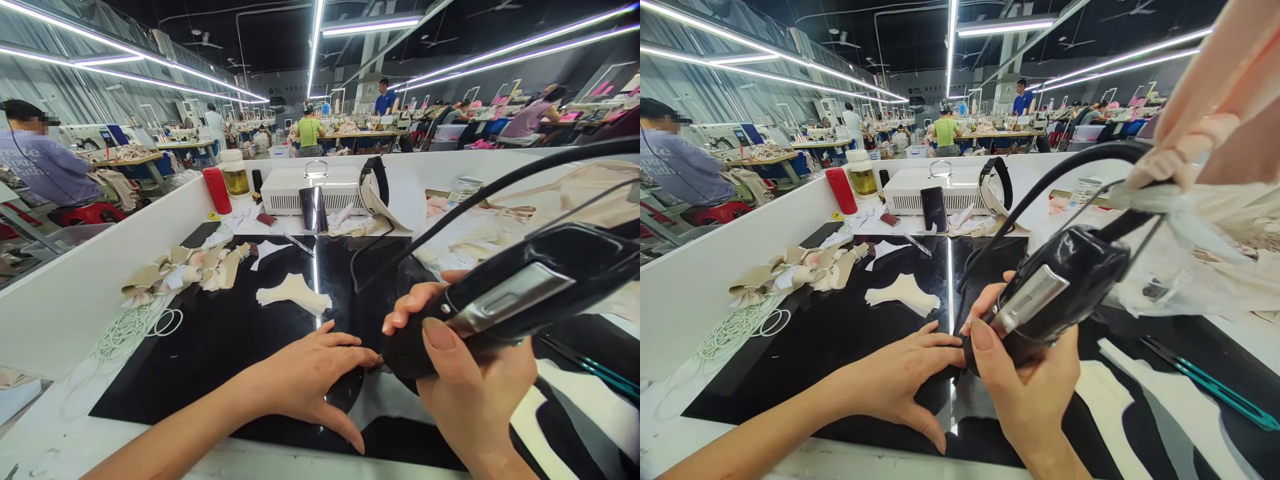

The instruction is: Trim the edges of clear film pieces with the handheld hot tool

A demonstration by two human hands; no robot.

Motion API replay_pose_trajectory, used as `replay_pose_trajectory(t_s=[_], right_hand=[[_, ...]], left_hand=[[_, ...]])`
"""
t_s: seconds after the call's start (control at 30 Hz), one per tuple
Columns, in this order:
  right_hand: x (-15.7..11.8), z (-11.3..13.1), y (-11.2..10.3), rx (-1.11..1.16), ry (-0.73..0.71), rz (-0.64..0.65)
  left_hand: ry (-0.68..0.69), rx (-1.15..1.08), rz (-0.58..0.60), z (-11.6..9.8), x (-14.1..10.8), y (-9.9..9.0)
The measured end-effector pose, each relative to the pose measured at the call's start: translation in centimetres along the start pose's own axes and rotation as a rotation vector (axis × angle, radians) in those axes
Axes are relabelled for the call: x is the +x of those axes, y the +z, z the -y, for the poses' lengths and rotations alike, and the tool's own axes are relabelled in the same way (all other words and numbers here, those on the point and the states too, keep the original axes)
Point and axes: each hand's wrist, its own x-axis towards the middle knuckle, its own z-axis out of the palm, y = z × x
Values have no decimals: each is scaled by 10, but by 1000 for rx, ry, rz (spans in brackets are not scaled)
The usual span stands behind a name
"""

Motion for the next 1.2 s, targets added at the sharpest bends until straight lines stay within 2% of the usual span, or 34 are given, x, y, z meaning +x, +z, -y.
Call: replay_pose_trajectory(t_s=[0.27,0.43,0.6,0.8,1.03,1.2], right_hand=[[-3,2,1,10,23,-28],[-3,0,1,-17,24,-15],[-5,3,6,-16,44,-60],[-13,7,6,12,46,-18],[-17,9,10,-1,78,-72],[-23,13,10,34,84,-11]], left_hand=[[-9,-5,9,-3,1,0],[0,-20,3,0,-1,2],[-5,-15,4,4,-1,3],[2,-4,18,0,-1,1],[3,33,20,-1,0,-2],[-2,57,19,-3,0,-3]])
